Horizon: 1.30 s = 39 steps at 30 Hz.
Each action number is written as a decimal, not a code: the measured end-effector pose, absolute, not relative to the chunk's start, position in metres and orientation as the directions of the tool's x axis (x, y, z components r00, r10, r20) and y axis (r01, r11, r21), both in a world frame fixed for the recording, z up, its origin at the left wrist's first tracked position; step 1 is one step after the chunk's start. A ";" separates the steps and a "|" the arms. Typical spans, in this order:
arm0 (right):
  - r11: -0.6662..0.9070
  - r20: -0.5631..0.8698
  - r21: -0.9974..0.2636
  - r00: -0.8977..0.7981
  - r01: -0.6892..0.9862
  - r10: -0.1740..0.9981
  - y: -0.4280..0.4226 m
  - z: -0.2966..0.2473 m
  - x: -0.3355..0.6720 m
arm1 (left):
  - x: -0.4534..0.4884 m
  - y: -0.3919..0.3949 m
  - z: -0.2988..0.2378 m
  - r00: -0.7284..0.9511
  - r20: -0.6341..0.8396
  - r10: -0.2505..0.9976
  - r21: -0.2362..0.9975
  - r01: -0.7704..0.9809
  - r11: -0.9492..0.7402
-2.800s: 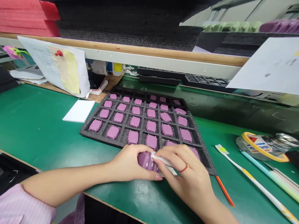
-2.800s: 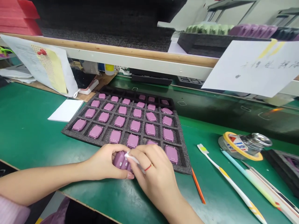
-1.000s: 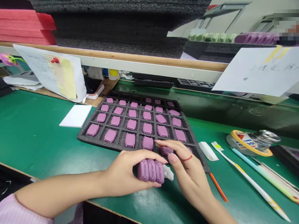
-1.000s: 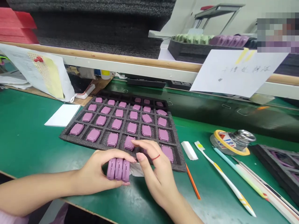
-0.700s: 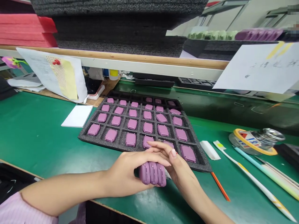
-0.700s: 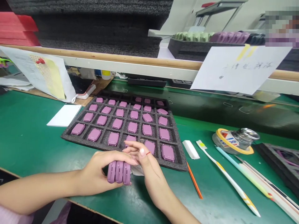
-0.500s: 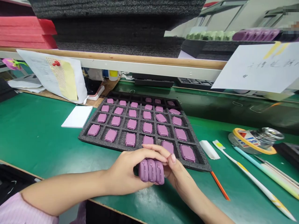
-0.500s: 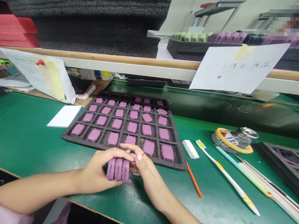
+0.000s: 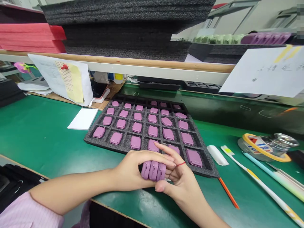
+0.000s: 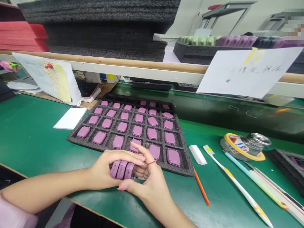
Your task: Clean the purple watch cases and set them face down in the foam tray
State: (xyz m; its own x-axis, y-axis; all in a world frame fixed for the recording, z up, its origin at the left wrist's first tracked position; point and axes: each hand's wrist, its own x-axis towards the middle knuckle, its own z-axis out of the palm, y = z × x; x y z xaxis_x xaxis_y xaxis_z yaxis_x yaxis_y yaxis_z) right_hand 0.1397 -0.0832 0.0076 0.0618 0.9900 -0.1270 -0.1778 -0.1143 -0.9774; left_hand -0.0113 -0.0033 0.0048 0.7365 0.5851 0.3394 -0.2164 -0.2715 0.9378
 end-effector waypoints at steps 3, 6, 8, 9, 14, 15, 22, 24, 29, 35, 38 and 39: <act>-0.062 -0.065 -0.990 0.023 -0.126 0.998 -0.082 0.003 0.141 | -0.011 -0.002 0.007 0.753 0.311 0.579 0.949 -0.209 -0.237; 0.061 0.061 -0.998 -0.077 0.005 0.995 -0.078 0.004 0.154 | -0.012 -0.002 0.010 0.753 0.294 0.588 0.953 -0.182 -0.244; 0.163 0.155 -0.970 -0.057 0.178 0.986 -0.074 0.009 0.175 | -0.013 -0.002 0.010 0.737 0.274 0.618 0.955 -0.133 -0.266; 0.200 0.218 -0.930 0.024 0.309 0.976 -0.072 0.012 0.189 | -0.013 -0.001 0.009 0.726 0.260 0.637 0.957 -0.106 -0.270; -0.147 0.552 -0.436 0.393 0.888 0.736 -0.061 0.014 0.283 | -0.014 0.004 0.001 0.714 0.150 0.684 0.978 -0.008 -0.207; -0.172 0.548 -0.396 0.382 0.902 0.744 -0.060 0.010 0.300 | -0.014 0.006 0.000 0.718 0.146 0.680 0.978 0.001 -0.211; -0.127 0.487 -0.317 0.276 0.940 0.829 -0.058 -0.017 0.335 | -0.014 0.013 0.001 0.779 0.142 0.611 0.970 0.014 -0.243; -0.113 0.529 -0.328 0.281 0.938 0.801 -0.057 -0.016 0.321 | -0.014 0.014 0.001 0.784 0.150 0.602 0.966 0.014 -0.259; 0.123 0.696 -0.423 0.235 0.898 0.679 -0.064 0.001 0.242 | -0.013 0.015 -0.002 0.798 0.164 0.580 0.958 0.010 -0.285; 0.558 0.743 -0.385 -0.112 0.735 0.660 -0.077 0.017 0.170 | -0.011 0.016 -0.003 0.795 0.163 0.585 0.953 0.026 -0.301; 0.573 0.720 -0.392 -0.148 0.720 0.678 -0.076 0.014 0.166 | -0.010 0.014 -0.004 0.789 0.145 0.597 0.957 0.041 -0.286; 0.571 0.722 -0.383 -0.151 0.726 0.676 -0.075 0.012 0.166 | -0.010 0.014 -0.004 0.783 0.134 0.607 0.958 0.055 -0.283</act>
State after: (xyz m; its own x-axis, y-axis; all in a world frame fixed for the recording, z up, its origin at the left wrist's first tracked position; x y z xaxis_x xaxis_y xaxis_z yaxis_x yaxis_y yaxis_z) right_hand 0.1665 -0.0750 0.0122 -0.1508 0.6756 0.7217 0.7260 0.5712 -0.3830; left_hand -0.0098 0.0140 -0.0038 0.7835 0.6068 0.1342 0.0550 -0.2827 0.9576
